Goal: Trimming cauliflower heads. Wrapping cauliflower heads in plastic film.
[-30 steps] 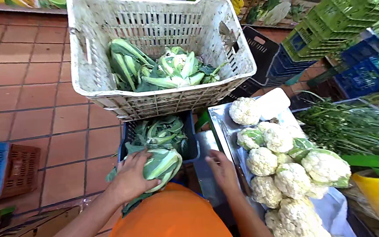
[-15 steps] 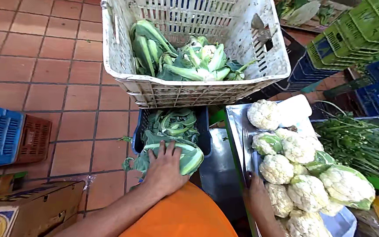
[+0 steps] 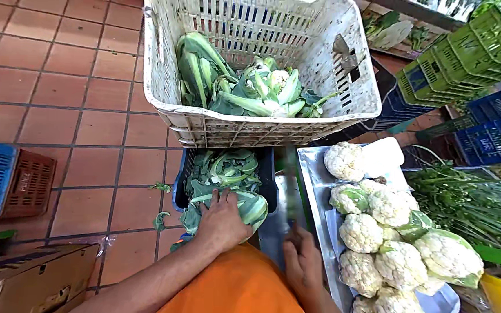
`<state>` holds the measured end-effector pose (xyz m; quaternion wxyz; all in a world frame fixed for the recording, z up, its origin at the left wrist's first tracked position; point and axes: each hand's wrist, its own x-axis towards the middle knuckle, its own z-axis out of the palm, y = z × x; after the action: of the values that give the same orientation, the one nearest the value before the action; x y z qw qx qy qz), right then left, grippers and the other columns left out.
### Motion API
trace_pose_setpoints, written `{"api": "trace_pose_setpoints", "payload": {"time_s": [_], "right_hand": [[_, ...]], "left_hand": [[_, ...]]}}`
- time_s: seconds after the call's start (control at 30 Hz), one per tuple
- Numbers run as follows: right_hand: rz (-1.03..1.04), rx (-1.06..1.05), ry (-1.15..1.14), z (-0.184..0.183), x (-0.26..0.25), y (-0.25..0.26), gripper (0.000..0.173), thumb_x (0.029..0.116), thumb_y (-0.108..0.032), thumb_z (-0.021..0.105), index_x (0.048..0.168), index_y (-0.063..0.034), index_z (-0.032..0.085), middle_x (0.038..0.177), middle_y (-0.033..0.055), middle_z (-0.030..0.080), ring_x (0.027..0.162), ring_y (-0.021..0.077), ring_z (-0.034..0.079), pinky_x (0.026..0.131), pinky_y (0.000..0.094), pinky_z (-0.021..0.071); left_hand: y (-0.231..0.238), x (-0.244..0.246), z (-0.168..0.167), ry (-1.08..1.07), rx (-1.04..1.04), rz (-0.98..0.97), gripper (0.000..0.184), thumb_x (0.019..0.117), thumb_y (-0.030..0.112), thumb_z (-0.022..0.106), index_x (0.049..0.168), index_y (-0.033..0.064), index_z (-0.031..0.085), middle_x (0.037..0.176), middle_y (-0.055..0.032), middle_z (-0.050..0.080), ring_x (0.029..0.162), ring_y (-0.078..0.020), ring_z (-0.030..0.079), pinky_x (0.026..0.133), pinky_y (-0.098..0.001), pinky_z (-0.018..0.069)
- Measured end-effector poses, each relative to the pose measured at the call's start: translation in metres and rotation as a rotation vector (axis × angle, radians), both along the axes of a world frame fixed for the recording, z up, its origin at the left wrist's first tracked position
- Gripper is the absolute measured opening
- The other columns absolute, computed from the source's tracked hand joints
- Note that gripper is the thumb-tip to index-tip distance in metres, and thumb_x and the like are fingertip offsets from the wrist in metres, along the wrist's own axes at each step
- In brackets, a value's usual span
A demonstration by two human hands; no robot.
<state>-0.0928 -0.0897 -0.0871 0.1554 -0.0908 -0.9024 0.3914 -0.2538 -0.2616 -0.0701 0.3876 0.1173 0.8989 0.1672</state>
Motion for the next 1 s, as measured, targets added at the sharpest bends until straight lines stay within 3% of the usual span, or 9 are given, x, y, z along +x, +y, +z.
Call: {"api": "trace_pose_setpoints", "payload": {"time_s": [0.1, 0.23, 0.4, 0.47, 0.57, 0.63, 0.73, 0.87, 1.0], "right_hand": [[0.056, -0.003, 0.092, 0.013, 0.002, -0.005, 0.042, 0.1077, -0.052, 0.038, 0.118, -0.0147, 0.057, 0.076, -0.0008, 0.061, 0.061, 0.0088, 0.062, 0.055, 0.0298, 0.0576], [0.079, 0.149, -0.893, -0.024, -0.003, 0.000, 0.052, 0.1045, -0.053, 0.045, 0.120, -0.0051, 0.059, 0.086, 0.0132, 0.068, 0.079, 0.0305, 0.070, 0.072, 0.0506, 0.0577], [0.191, 0.035, -0.966, -0.020, -0.014, 0.009, 0.054, 0.1038, -0.056, 0.046, 0.117, -0.0047, 0.058, 0.082, 0.0124, 0.064, 0.076, 0.0292, 0.067, 0.070, 0.0482, 0.0562], [0.221, -0.054, -0.937, -0.018, -0.016, 0.014, 0.051, 0.1037, -0.055, 0.047, 0.112, -0.0064, 0.056, 0.079, 0.0094, 0.061, 0.071, 0.0257, 0.063, 0.068, 0.0462, 0.0544], [0.211, -0.105, -0.962, -0.015, -0.017, 0.011, 0.051, 0.1035, -0.057, 0.046, 0.110, -0.0079, 0.056, 0.077, 0.0079, 0.059, 0.070, 0.0241, 0.062, 0.067, 0.0452, 0.0534], [0.187, -0.088, -0.980, -0.013, -0.017, 0.008, 0.052, 0.1033, -0.059, 0.044, 0.112, -0.0087, 0.056, 0.078, 0.0081, 0.059, 0.071, 0.0247, 0.062, 0.067, 0.0457, 0.0535], [0.156, -0.013, -0.935, -0.013, -0.011, 0.003, 0.058, 0.1028, -0.062, 0.042, 0.125, -0.0100, 0.056, 0.080, 0.0084, 0.063, 0.072, 0.0258, 0.065, 0.067, 0.0470, 0.0559], [0.130, 0.145, -0.844, -0.012, -0.008, -0.003, 0.056, 0.1051, -0.056, 0.041, 0.135, -0.0123, 0.056, 0.086, 0.0093, 0.070, 0.075, 0.0281, 0.070, 0.068, 0.0495, 0.0585], [0.145, 0.250, -0.834, 0.007, -0.015, -0.012, 0.045, 0.1062, -0.041, 0.047, 0.138, -0.0109, 0.057, 0.104, 0.0118, 0.072, 0.085, 0.0290, 0.073, 0.074, 0.0478, 0.0603]], "left_hand": [[-0.002, 0.000, -0.002, -0.010, 0.019, 0.015, 0.093, 0.0695, 0.057, 0.079, 0.148, 0.0159, 0.049, 0.163, -0.0071, 0.035, 0.154, -0.0350, 0.022, 0.116, -0.0678, 0.0287], [-0.005, -0.003, -0.007, -0.021, 0.050, 0.001, 0.093, 0.0712, 0.058, 0.076, 0.149, 0.0163, 0.047, 0.164, -0.0070, 0.032, 0.156, -0.0318, 0.019, 0.118, -0.0627, 0.0288], [-0.039, -0.021, -0.015, -0.154, 0.286, 0.058, 0.072, 0.0875, 0.049, 0.074, 0.147, 0.0144, 0.052, 0.160, -0.0057, 0.042, 0.151, -0.0267, 0.034, 0.120, -0.0548, 0.0339], [-0.052, -0.033, -0.017, -0.178, 0.419, 0.210, 0.039, 0.0959, 0.039, 0.070, 0.124, 0.0131, 0.068, 0.119, -0.0079, 0.071, 0.111, -0.0242, 0.067, 0.095, -0.0541, 0.0543], [-0.056, -0.057, -0.021, -0.172, 0.443, 0.386, 0.034, 0.1009, 0.039, 0.064, 0.120, 0.0108, 0.066, 0.098, -0.0125, 0.072, 0.090, -0.0285, 0.071, 0.082, -0.0575, 0.0579], [-0.047, -0.070, -0.016, 0.028, 0.266, 0.332, 0.053, 0.1003, 0.051, 0.060, 0.129, 0.0066, 0.060, 0.105, -0.0198, 0.069, 0.097, -0.0382, 0.069, 0.083, -0.0662, 0.0535], [-0.036, -0.064, 0.005, 0.371, 0.066, 0.026, 0.089, 0.0941, 0.065, 0.058, 0.153, 0.0016, 0.040, 0.152, -0.0212, 0.048, 0.142, -0.0415, 0.043, 0.112, -0.0681, 0.0350], [-0.024, -0.031, -0.010, 0.431, 0.194, -0.309, 0.093, 0.0844, 0.083, 0.051, 0.150, 0.0170, 0.052, 0.163, -0.0083, 0.037, 0.154, -0.0343, 0.026, 0.121, -0.0695, 0.0176], [-0.024, -0.029, -0.042, 0.207, 0.186, -0.305, 0.089, 0.0826, 0.081, 0.058, 0.148, 0.0206, 0.052, 0.155, -0.0022, 0.047, 0.143, -0.0236, 0.046, 0.112, -0.0512, 0.0437]]}}
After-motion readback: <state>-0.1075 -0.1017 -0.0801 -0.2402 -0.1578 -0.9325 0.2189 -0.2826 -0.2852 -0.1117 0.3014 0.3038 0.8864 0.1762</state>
